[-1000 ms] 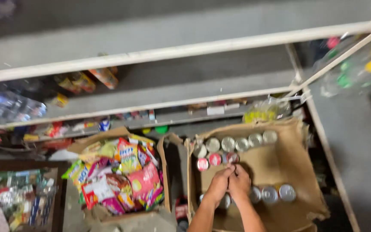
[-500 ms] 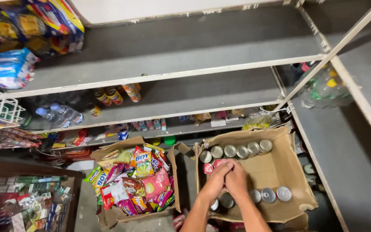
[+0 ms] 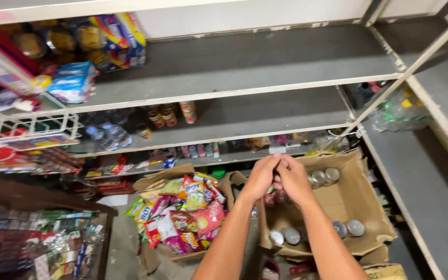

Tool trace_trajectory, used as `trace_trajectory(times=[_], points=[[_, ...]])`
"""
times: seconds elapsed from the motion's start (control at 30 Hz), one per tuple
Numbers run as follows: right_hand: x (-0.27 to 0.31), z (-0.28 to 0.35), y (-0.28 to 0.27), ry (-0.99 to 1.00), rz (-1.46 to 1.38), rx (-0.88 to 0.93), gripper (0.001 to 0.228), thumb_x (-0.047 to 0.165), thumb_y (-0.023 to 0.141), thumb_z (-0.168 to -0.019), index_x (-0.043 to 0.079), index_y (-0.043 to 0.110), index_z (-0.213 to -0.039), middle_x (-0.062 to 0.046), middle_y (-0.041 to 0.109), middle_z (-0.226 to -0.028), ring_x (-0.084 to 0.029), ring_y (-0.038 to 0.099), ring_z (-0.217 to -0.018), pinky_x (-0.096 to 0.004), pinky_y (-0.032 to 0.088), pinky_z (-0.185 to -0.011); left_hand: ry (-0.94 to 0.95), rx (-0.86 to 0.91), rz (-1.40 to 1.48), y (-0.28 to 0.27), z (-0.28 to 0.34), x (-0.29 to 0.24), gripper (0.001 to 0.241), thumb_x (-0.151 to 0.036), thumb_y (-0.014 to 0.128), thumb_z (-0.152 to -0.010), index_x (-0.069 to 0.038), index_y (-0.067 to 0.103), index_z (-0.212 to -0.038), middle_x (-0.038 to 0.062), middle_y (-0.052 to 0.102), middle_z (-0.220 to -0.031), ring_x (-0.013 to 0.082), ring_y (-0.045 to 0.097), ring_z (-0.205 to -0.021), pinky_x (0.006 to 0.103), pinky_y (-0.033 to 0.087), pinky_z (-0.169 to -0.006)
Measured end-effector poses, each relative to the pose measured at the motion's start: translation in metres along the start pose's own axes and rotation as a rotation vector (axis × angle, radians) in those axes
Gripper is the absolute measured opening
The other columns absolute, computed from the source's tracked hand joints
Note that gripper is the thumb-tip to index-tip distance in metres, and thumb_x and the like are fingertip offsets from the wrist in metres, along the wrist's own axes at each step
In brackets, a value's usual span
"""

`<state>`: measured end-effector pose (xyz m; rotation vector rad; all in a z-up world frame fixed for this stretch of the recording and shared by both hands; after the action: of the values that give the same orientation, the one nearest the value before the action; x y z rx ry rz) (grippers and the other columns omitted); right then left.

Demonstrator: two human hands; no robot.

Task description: Stocking and organizing various canned goods and snack bags from a cardboard box onto store shelves.

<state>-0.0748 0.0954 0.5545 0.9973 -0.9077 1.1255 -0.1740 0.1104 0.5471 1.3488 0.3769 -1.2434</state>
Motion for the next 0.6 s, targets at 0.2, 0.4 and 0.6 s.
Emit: trace_trajectory(times=[0.2, 0.4, 0.6], points=[[0.018, 0.013, 0.054, -0.214, 0.289, -0.085, 0.017, 0.017, 0.058, -0.098, 0.004, 0.068, -0.103, 0.006, 0.060, -0.077, -0.002, 0.052, -0.067, -0.022, 0.044, -0.057, 0.022, 0.052, -0.165, -0.040, 0.028, -0.052, 0.043, -0.045, 0.049, -0.105, -0.006, 0.065, -0.101, 0.004, 0.068, -0.086, 0.0125, 0.066, -0.067, 0.0269, 0.056, -0.059], [0.018, 0.017, 0.099, -0.263, 0.377, -0.017, 0.022, 0.021, 0.059, -0.103, 0.001, 0.067, -0.098, 0.004, 0.049, -0.073, -0.006, 0.044, -0.068, -0.025, 0.037, -0.058, 0.022, 0.125, -0.199, -0.071, 0.050, -0.080, 0.040, -0.042, 0.049, -0.104, -0.006, 0.065, -0.098, 0.004, 0.068, -0.085, 0.0130, 0.068, -0.069, 0.0266, 0.055, -0.062], [0.025, 0.016, 0.115, -0.340, 0.429, -0.100, 0.018, 0.019, 0.055, -0.100, 0.005, 0.067, -0.101, 0.005, 0.055, -0.073, -0.004, 0.047, -0.069, -0.023, 0.041, -0.059, 0.047, 0.112, -0.208, -0.086, 0.042, -0.080, 0.038, -0.040, 0.051, -0.105, -0.005, 0.066, -0.100, 0.003, 0.065, -0.083, 0.0116, 0.063, -0.067, 0.0283, 0.052, -0.059]])
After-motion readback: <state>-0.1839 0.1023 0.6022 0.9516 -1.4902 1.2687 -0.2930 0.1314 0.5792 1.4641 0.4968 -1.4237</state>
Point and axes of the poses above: each hand's wrist, its own z-axis away from the middle knuckle, its own y-axis out of the palm, x = y × z, the point moved 6 cm from there along -z, towards the middle knuckle
